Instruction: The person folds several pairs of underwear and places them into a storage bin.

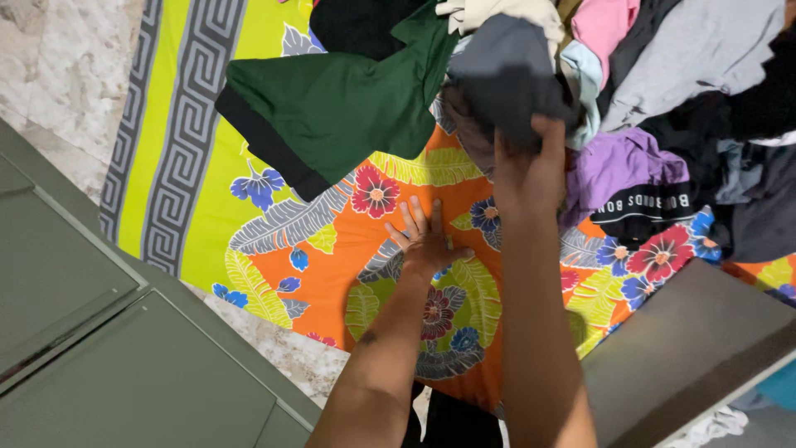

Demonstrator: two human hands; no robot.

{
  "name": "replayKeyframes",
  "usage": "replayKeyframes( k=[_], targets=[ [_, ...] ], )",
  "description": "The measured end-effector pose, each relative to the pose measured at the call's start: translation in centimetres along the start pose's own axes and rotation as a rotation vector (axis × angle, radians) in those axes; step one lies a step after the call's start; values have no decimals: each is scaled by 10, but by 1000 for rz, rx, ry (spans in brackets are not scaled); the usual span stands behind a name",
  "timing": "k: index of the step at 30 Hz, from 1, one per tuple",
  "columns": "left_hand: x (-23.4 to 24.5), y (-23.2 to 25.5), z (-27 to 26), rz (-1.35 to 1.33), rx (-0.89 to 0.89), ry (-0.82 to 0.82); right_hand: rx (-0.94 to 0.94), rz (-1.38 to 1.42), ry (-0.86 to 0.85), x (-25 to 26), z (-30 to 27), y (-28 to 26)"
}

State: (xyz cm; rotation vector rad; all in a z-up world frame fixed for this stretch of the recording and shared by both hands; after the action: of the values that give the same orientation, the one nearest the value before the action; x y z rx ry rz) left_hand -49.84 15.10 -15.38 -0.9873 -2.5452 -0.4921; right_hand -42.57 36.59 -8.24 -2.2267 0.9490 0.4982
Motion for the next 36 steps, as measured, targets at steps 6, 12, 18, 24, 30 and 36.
replayKeyframes(
  k=[6,12,18,24,30,36],
  targets=[
    [1,1,-3,12,-11,24,139,-256,-260,25,-100,-31],
    [8,2,-13,21,-28,48,-32,-223,-24,127,-134,-40],
    [5,3,-18,69,10,19,149,-308,-47,177,-145,-102],
    [6,6,-21,96,4,30,837,-527,127,162,-201,-199],
    [7,5,-21,77,-9,86,1545,-1738,205,34,-224,-145],
    [6,3,-19,37,-34,130,1235,-1420,-227,-24,-72,-43]
  ],
)
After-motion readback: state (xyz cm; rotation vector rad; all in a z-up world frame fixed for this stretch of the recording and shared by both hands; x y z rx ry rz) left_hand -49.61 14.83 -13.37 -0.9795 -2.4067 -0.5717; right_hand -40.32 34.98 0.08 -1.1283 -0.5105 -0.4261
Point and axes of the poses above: each hand's wrist, its own z-axis towards the middle knuckle, its own x-axis out of the back of the hand, y = z × x, the point moved 10 cm from there along z, towards the middle knuckle, and after that the axes turned 4 degrees about y, right-handed, at the moved point
